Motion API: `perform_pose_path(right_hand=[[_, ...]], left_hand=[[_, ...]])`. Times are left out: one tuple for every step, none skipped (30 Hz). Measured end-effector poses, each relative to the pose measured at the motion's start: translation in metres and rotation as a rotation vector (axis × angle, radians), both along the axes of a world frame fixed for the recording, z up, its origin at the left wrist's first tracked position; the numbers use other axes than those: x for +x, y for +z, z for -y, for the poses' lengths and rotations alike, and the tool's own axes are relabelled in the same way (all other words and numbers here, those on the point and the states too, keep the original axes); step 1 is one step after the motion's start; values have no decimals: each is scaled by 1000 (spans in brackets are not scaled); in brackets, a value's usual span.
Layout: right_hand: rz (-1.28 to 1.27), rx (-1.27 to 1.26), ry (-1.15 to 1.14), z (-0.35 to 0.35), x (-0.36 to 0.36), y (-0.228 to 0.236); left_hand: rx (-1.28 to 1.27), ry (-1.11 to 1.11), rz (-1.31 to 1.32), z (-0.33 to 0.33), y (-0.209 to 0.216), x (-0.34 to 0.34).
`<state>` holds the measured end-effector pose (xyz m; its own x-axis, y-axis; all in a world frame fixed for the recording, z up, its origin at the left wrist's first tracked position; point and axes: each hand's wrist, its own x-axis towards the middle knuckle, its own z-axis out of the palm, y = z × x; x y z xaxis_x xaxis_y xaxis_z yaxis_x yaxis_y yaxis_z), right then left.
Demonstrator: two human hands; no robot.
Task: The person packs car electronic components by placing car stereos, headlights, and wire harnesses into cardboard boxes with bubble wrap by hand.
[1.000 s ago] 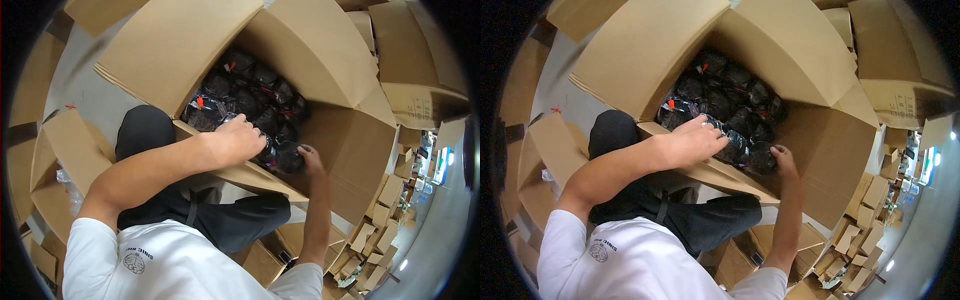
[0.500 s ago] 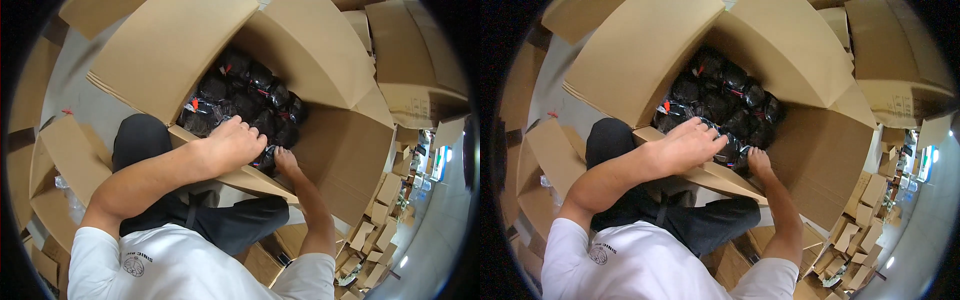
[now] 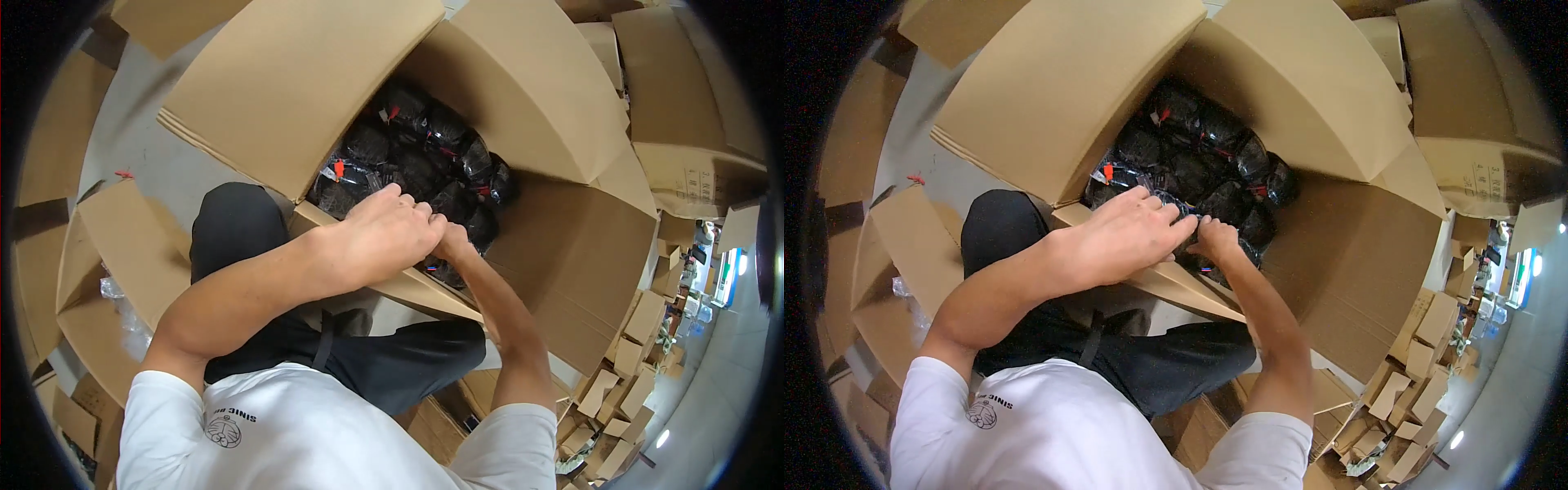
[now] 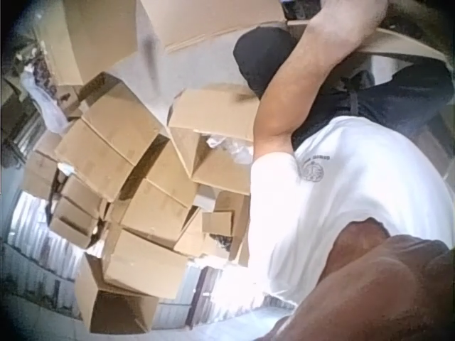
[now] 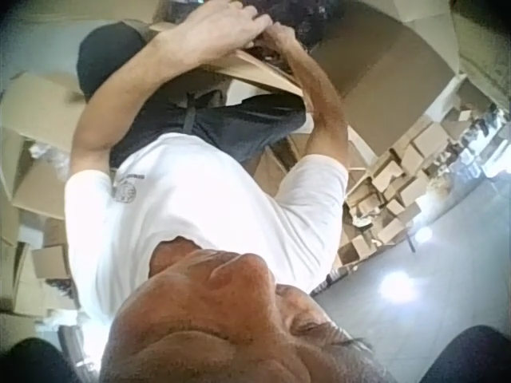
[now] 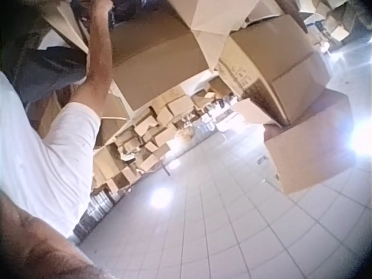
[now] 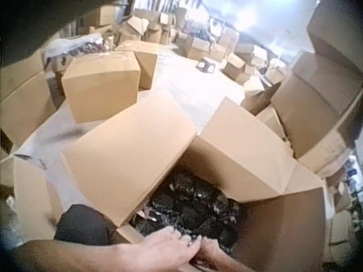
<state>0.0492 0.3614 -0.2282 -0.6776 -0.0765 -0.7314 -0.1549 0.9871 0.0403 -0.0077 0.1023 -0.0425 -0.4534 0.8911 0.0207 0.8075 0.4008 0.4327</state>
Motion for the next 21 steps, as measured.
perform_pose_path(right_hand=[[-19, -28, -5, 3, 0, -1], [-44, -58, -14, 8, -1, -3], [-55, -132, 56, 6, -1, -3], [31, -82, -32, 3, -7, -1], [22, -18, -59, -38, 6, -18], [7, 49, -90, -72, 16, -34], [-2, 21, -63, -53, 0, -38], [85, 7, -85, -25, -14, -34], [171, 11, -116, -4, -22, -25], [113, -24, -65, 8, -20, -17], [44, -63, 3, 12, -16, -10], [23, -91, 67, 2, -6, -6], [-20, -189, -13, -2, 1, -6], [-61, -297, -89, -13, 10, -6], [-80, -402, -171, -23, 16, -7], [-72, -503, -267, -35, 22, -8], [-58, -590, -382, -48, 28, -9], [-45, -665, -506, -60, 33, -7], [-40, -727, -654, -74, 40, -4], [-43, -776, -828, -87, 49, 0], [-58, -822, -1034, -99, 58, 7]], left_hand=[[-6, 6, -12, 1, -2, 0], [-15, 9, -30, 4, -3, -2], [-16, 15, -43, 7, 1, 1], [-18, 23, -56, 8, 7, 4], [97, -19, -92, 2, 13, 9], [129, -45, -112, -4, 18, 12], [95, -50, -97, 3, 11, 11], [52, -40, -70, 15, 5, 13], [70, 14, -43, 27, 2, 14], [51, 53, -58, 32, 1, 15], [31, 31, -5, 31, 1, 14], [8, 17, 50, 30, 4, 15], [38, 43, 98, 34, 9, 20], [69, 74, 130, 35, 11, 22], [106, 68, 96, 36, 3, 29], [146, 54, 81, 45, 11, 30], [225, 66, 42, 45, 12, 35], [311, 65, -8, 53, 11, 35], [419, 82, -142, 70, 23, 38], [537, 73, -270, 80, 40, 46], [730, 69, -298, 105, 58, 59]])
